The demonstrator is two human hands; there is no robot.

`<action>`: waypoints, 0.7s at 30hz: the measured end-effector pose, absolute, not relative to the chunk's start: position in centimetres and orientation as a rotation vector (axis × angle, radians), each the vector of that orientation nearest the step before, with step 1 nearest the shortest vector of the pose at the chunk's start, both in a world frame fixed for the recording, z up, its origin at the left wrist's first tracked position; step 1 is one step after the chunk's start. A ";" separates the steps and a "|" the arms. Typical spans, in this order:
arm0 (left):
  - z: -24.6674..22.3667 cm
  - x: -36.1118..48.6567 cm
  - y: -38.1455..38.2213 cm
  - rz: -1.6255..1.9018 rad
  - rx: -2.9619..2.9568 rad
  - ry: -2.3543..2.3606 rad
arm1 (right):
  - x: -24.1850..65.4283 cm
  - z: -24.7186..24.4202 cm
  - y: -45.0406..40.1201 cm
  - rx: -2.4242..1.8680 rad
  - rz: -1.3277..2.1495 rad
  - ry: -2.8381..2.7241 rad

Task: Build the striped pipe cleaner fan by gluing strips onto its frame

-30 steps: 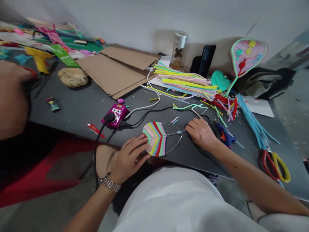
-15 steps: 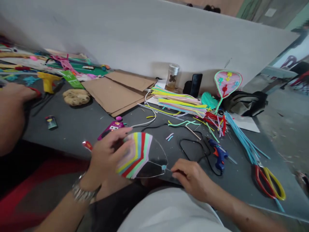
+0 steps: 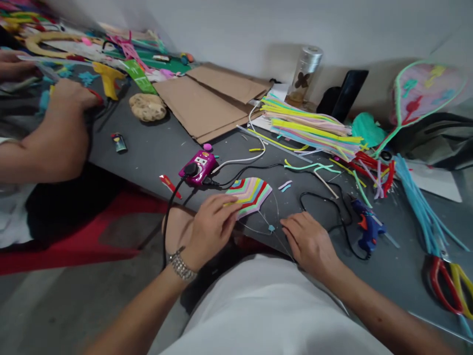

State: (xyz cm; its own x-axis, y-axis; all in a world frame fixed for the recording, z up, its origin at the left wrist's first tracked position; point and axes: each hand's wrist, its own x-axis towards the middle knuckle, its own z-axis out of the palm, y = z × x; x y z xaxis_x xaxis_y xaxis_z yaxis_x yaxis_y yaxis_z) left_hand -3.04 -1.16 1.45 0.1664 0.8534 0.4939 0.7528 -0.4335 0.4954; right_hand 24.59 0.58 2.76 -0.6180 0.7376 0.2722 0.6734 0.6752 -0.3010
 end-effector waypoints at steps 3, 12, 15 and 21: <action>0.0 -2.3 -3.2 1.043 2.391 1.590 | 23.0 2.7 1.6 -1.007 0.066 -2.615; -1.7 -2.1 -3.5 0.973 2.510 1.591 | 20.8 1.8 3.3 -0.874 0.008 -2.749; -1.7 -2.2 -3.4 0.968 2.502 1.587 | 20.5 1.7 3.5 -0.883 0.005 -2.755; -1.8 -2.3 -3.4 0.962 2.482 1.582 | 20.2 1.6 3.7 -0.885 -0.011 -2.738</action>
State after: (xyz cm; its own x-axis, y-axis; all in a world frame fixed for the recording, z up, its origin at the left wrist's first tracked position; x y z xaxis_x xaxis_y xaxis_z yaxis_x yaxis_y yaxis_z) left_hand -2.29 -3.42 -1.84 0.2856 0.8325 0.4747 0.8045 -0.4774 0.3533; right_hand 20.18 3.69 1.59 -0.7796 0.5739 0.2508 0.5759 0.8143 -0.0731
